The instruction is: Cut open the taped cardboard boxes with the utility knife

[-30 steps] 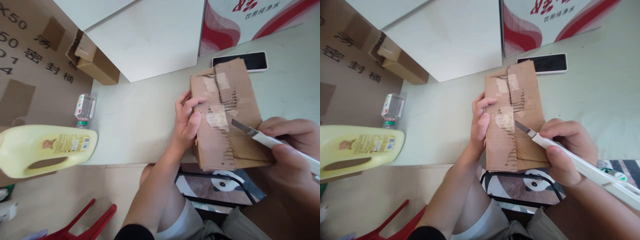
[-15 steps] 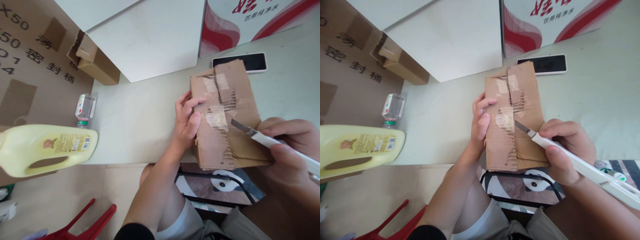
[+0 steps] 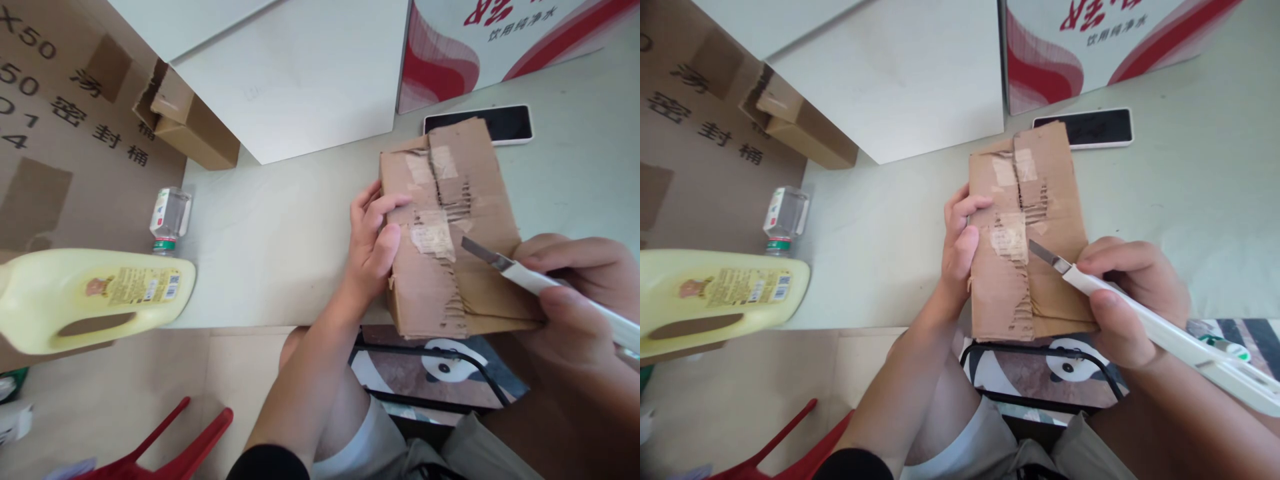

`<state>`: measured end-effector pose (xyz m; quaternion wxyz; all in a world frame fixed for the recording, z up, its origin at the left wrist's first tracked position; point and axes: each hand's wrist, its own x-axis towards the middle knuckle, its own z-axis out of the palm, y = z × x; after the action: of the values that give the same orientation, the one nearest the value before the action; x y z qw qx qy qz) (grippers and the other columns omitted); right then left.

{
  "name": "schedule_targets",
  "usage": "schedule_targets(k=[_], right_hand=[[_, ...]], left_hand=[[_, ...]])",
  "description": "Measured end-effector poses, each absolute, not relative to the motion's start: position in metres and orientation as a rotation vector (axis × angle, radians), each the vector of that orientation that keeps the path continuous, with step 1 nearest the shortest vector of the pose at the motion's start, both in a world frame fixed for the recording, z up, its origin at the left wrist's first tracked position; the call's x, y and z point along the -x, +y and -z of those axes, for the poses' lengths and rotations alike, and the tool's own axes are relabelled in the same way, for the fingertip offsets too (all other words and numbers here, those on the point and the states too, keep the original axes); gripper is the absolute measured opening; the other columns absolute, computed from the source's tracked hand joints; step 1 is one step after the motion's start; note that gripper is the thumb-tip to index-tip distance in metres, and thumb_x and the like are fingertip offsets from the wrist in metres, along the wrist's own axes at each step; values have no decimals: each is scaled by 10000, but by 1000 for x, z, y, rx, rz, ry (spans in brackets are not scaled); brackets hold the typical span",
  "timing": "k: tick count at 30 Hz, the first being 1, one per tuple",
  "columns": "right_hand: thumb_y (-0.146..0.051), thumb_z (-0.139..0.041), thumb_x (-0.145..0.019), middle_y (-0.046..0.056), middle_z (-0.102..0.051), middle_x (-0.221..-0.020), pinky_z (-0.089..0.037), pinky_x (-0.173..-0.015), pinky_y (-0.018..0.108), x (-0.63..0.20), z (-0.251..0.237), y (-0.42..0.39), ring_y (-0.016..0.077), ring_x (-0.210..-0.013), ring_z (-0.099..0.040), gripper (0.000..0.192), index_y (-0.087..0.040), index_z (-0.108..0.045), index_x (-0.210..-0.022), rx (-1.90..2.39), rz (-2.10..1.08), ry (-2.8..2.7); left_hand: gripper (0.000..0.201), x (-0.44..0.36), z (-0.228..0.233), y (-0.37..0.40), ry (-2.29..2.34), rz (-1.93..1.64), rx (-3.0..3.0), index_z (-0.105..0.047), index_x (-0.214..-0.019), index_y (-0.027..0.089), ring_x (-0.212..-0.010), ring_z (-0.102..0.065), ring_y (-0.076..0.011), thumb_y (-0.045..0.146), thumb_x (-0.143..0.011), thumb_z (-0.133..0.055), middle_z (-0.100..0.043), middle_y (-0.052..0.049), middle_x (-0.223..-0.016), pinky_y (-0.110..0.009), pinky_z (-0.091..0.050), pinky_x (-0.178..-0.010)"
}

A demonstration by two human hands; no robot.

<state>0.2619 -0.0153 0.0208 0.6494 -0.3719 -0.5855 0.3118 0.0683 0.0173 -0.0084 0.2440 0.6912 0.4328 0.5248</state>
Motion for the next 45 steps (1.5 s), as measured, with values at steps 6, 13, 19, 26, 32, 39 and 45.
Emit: schedule_targets(k=[6, 13, 19, 26, 32, 39, 45], right_hand=[[-366, -712, -750, 6, -608, -603, -235, -372, 304, -265, -20, -12, 148, -435, -451, 117, -255, -676, -764, 797, -697, -1353], [-353, -722, -750, 9, -603, -596, -238, -364, 298, -262, -24, -12, 142, -435, -456, 123, -243, -667, -746, 804, -690, -1344], [-327, -726, -725, 2, -608, -579, -229, -347, 292, -260, -24, -9, 126, -413, -454, 113, -232, -666, -727, 757, -691, -1328], [-371, -752, -692, 11, -605, -547, -203, -334, 287, -261, -24, -8, 135, -393, -441, 152, -244, -668, -687, 790, -679, -1304], [-388, -738, -647, 3, -603, -528, -197, -316, 284, -259, -20, -8, 143, -379, -423, 146, -263, -663, -657, 826, -655, -1273], [-359, -731, -674, 17, -613, -550, -183, -329, 288, -259, -18, -8, 142, -392, -421, 126, -248, -678, -704, 789, -643, -1282], [-309, -720, -674, 21, -609, -561, -180, -312, 271, -259, -21, -7, 129, -404, -432, 100, -225, -670, -698, 750, -625, -1301]], left_hand=[[411, -66, 11, 18, 1195, -1418, -1914, -535, -1265, 320, -1470, -383, -282, 522, -1037, -260, -572, -58, -1384, -501, -387, -1180], [386, -68, 12, 21, 1159, -1478, -1858, -579, -1223, 338, -1449, -423, -312, 541, -1008, -331, -619, -65, -1333, -522, -412, -1183], [415, -66, 14, 23, 1171, -1457, -1875, -577, -1227, 344, -1448, -424, -322, 567, -998, -312, -615, -67, -1364, -519, -412, -1180], [418, -68, 10, 20, 1176, -1454, -1850, -572, -1232, 300, -1465, -403, -303, 545, -1019, -308, -602, -73, -1360, -518, -389, -1193], [416, -68, 8, 18, 1195, -1432, -1841, -571, -1228, 328, -1463, -406, -308, 570, -1006, -316, -605, -67, -1379, -520, -388, -1198], [387, -68, 7, 18, 1149, -1449, -1799, -589, -1213, 340, -1462, -409, -329, 559, -998, -354, -619, -62, -1369, -545, -374, -1211], [398, -68, 6, 17, 1175, -1438, -1811, -578, -1224, 327, -1477, -392, -302, 553, -1015, -326, -609, -55, -1360, -521, -373, -1214]])
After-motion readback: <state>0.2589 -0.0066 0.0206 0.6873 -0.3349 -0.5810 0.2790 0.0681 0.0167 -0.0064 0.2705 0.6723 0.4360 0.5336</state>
